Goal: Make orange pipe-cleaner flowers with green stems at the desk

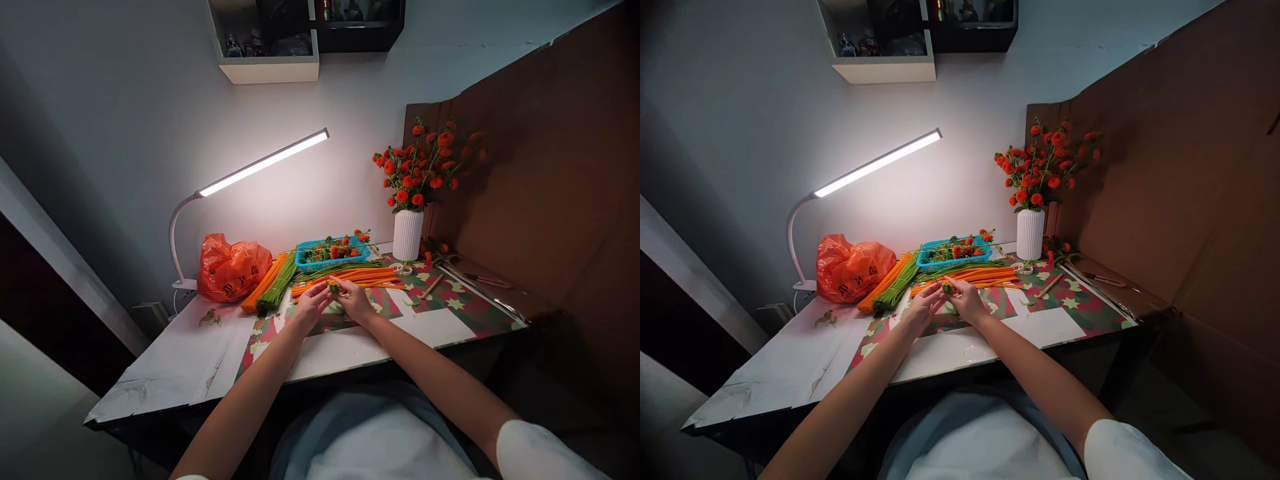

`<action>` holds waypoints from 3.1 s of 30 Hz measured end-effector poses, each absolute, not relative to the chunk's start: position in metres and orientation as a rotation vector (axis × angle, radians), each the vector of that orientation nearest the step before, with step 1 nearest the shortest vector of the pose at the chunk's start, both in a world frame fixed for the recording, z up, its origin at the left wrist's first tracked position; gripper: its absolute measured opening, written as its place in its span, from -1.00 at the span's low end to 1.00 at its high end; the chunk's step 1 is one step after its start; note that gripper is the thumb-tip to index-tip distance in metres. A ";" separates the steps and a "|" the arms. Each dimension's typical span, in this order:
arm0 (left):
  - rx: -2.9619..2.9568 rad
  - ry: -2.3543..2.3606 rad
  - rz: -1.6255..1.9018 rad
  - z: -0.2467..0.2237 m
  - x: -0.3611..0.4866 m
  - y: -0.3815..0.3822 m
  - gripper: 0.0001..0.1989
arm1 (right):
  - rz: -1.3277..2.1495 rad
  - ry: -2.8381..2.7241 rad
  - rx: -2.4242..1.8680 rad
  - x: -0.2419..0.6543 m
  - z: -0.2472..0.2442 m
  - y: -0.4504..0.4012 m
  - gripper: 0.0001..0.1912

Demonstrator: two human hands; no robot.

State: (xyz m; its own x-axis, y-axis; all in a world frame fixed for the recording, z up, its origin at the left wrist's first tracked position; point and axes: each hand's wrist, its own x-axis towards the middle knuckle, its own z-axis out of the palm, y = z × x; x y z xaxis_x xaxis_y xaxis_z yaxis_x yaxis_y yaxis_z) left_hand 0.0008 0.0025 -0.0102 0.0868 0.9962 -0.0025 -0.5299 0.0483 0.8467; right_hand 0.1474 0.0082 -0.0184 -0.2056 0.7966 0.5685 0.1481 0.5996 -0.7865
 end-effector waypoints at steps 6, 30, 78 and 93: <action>0.821 0.768 1.333 -0.007 0.004 0.003 -0.75 | 0.530 -1.776 -0.757 0.153 -0.011 0.006 -0.51; 1.228 0.852 1.452 -0.005 0.003 -0.003 -0.53 | 0.567 -1.712 -0.939 0.151 -0.008 -0.004 -0.66; 1.206 0.877 1.430 -0.013 0.006 0.003 -0.59 | 0.384 -1.766 -1.027 0.140 -0.015 -0.002 -0.89; 1.944 1.096 1.298 -0.004 -0.017 0.003 -0.76 | 0.351 -1.979 -0.859 0.147 -0.013 0.002 -0.81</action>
State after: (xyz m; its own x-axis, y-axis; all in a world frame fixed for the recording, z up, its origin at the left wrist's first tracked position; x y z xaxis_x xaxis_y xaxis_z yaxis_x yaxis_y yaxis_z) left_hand -0.0168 0.0027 -0.0036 0.2000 0.8577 0.4737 0.3236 -0.5142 0.7943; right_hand 0.1470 0.0021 -0.0134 -0.3336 0.6921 0.6401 0.4299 0.7160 -0.5500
